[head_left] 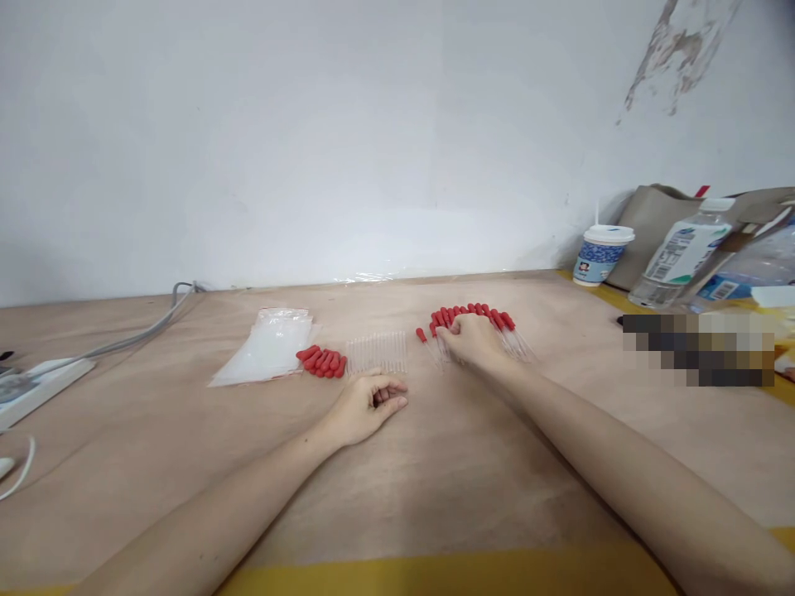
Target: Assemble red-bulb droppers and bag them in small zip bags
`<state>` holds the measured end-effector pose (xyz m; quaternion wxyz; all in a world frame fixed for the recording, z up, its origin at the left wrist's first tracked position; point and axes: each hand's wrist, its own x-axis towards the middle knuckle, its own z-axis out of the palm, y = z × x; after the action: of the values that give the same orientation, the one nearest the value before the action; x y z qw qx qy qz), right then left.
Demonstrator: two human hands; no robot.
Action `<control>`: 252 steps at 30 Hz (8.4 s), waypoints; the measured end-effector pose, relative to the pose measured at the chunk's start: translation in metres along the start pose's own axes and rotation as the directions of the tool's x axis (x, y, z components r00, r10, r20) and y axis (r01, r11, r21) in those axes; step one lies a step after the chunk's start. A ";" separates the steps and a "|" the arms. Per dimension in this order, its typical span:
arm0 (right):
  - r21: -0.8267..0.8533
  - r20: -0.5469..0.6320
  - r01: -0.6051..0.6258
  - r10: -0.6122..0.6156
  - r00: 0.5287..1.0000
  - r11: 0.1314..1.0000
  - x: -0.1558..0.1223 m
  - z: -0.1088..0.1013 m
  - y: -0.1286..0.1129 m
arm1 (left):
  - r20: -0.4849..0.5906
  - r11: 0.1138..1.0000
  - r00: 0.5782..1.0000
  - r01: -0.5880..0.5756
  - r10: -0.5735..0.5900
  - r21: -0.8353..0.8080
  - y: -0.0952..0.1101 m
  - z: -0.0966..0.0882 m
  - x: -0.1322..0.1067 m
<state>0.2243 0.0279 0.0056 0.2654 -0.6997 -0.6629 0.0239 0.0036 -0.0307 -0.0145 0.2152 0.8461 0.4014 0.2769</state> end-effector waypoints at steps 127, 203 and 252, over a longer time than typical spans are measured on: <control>0.127 -0.074 0.712 -0.710 0.701 0.690 -0.085 -0.001 0.009 | -0.074 0.993 0.997 -0.031 0.023 -0.115 0.010 0.004 -0.005; -0.134 0.102 0.025 -0.011 0.995 0.991 -0.020 0.022 -0.037 | -0.036 0.998 0.998 -0.053 0.054 0.042 0.002 -0.003 -0.002; 0.350 -0.070 0.305 -0.300 0.951 0.886 -0.073 0.004 0.022 | -0.007 0.986 0.997 0.078 -0.078 0.150 0.013 -0.012 -0.007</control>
<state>0.2337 -0.0388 -0.0297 0.3930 -0.5282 -0.7464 0.0970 -0.0005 -0.0419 -0.0001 0.1614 0.8433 0.4542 0.2379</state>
